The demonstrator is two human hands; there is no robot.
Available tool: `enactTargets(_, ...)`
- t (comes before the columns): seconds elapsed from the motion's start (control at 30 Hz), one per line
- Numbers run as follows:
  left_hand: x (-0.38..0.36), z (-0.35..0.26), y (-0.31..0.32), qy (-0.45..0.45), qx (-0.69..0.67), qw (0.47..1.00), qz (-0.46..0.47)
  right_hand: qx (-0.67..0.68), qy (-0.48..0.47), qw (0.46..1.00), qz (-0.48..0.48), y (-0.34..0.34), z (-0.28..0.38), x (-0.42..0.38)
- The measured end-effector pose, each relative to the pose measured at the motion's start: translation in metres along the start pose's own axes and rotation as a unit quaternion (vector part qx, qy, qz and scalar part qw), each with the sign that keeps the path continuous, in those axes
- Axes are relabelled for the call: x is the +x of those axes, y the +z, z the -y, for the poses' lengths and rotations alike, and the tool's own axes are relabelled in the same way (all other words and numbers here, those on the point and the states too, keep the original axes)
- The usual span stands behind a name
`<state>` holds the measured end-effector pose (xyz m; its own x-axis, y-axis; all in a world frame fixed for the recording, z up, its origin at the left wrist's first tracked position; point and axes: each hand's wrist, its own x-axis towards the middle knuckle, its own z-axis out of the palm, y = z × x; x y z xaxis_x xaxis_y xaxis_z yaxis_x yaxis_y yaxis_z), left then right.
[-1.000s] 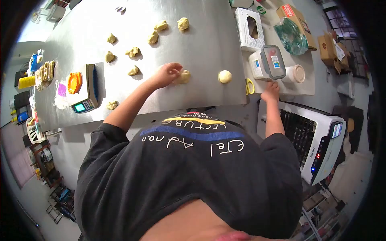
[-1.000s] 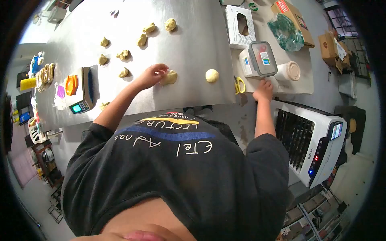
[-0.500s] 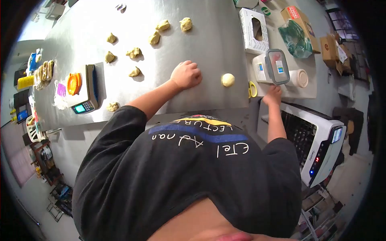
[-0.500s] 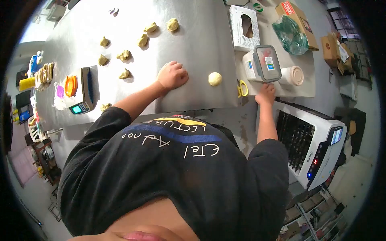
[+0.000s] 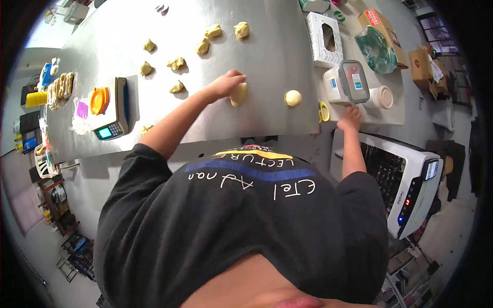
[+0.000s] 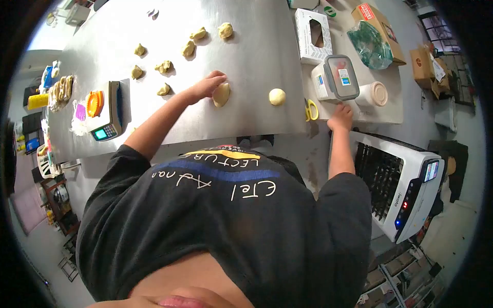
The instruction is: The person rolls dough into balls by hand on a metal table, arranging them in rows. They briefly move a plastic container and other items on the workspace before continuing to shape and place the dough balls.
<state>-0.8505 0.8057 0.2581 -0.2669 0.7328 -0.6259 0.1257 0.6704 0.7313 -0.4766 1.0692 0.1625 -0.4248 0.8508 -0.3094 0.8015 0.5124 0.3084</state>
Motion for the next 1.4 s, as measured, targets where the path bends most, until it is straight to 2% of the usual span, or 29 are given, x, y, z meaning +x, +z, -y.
enactTargets(0.03, -0.012, -0.002, -0.007, -0.055, -0.138, 0.989, 0.018, -0.003, 0.002, 1.0, 0.004, -0.002, 0.0, 0.0)
enactTargets(0.07, -0.013, 0.009, -0.013, -0.055, -0.138, 0.989, 0.018, -0.004, 0.002, 1.0, 0.003, -0.004, 0.001, 0.001)
enactTargets(0.13, -0.006, 0.041, -0.014, 0.067, -0.14, 0.987, 0.044, -0.025, 0.004, 0.999, 0.03, -0.007, 0.001, 0.002)
enactTargets(0.17, -0.008, 0.042, -0.006, 0.116, -0.076, 0.989, -0.047, -0.025, 0.005, 0.999, 0.029, -0.012, 0.002, 0.0)
enactTargets(0.2, -0.008, 0.042, 0.002, 0.169, 0.086, 0.972, -0.136, -0.008, 0.012, 0.999, 0.042, -0.018, 0.003, -0.002)
enactTargets(0.23, -0.017, 0.03, 0.013, 0.215, 0.245, 0.919, -0.22, 0.009, 0.018, 0.998, 0.054, -0.023, 0.005, -0.004)
enactTargets(0.3, -0.012, 0.031, 0.034, 0.347, 0.313, 0.838, -0.283, 0.015, 0.022, 0.999, 0.045, -0.018, 0.004, -0.004)
enactTargets(0.37, -0.008, 0.027, 0.05, 0.39, 0.337, 0.813, -0.271, 0.022, 0.028, 0.999, 0.037, -0.012, 0.003, -0.001)
enactTargets(0.43, 0.003, 0.032, 0.052, 0.39, 0.332, 0.814, -0.273, 0.001, 0.024, 1.0, 0.016, -0.009, 0.002, 0.001)
enactTargets(0.57, 0.018, 0.035, 0.05, 0.386, 0.316, 0.824, -0.268, 0.014, 0.026, 0.999, 0.04, -0.001, -0.001, 0.005)
enactTargets(0.7, 0.031, 0.026, 0.047, 0.392, 0.346, 0.808, -0.273, 0.0, 0.017, 1.0, 0.011, 0.005, -0.001, 0.005)
enactTargets(0.77, 0.035, 0.018, 0.047, 0.332, 0.392, 0.815, -0.268, 0.006, 0.017, 1.0, 0.008, 0.004, -0.003, 0.004)
enactTargets(0.9, 0.042, 0.006, 0.05, 0.295, 0.394, 0.822, -0.288, 0.026, -0.001, 0.999, -0.021, 0.007, -0.003, 0.004)
enactTargets(0.97, 0.039, 0.001, 0.051, 0.223, 0.389, 0.845, -0.29, 0.017, 0.004, 0.999, -0.034, 0.001, -0.001, 0.002)
enactTargets(1.0, 0.036, -0.001, 0.051, 0.223, 0.389, 0.845, -0.293, 0.031, 0.01, 0.999, -0.021, -0.001, -0.001, 0.001)
enactTargets(1.07, 0.022, -0.009, 0.05, 0.112, 0.325, 0.904, -0.253, 0.044, 0.015, 0.999, -0.008, -0.003, -0.001, 0.002)
enactTargets(1.1, 0.024, 0.006, 0.049, 0.11, 0.324, 0.905, -0.253, 0.04, 0.013, 0.999, -0.002, -0.003, -0.002, 0.002)
enactTargets(1.17, 0.029, 0.054, 0.032, 0.219, 0.338, 0.9, -0.166, 0.038, 0.011, 0.999, 0.01, 0.0, -0.001, 0.001)
enactTargets(1.2, 0.024, 0.063, 0.016, 0.163, 0.251, 0.953, -0.054, 0.032, 0.005, 0.999, -0.003, -0.001, -0.002, 0.001)
enactTargets(1.23, -0.001, 0.043, 0.01, 0.034, -0.031, 0.999, -0.015, 0.025, -0.001, 1.0, -0.016, 0.001, -0.002, 0.0)
enactTargets(1.3, -0.021, 0.037, 0.004, -0.001, -0.143, 0.99, -0.01, 0.015, -0.005, 1.0, -0.011, 0.0, -0.002, 0.001)
enactTargets(1.33, -0.027, 0.031, 0.001, -0.001, -0.143, 0.99, -0.009, 0.031, 0.006, 0.999, -0.006, -0.003, -0.001, -0.001)
enactTargets(1.37, -0.031, 0.026, -0.001, 0.033, 0.0, 0.999, -0.032, 0.047, 0.016, 0.999, -0.002, -0.006, 0.0, -0.002)
enactTargets(1.4, -0.033, 0.024, -0.002, 0.066, 0.142, 0.986, -0.054, 0.047, 0.016, 0.999, -0.001, -0.009, 0.0, -0.004)
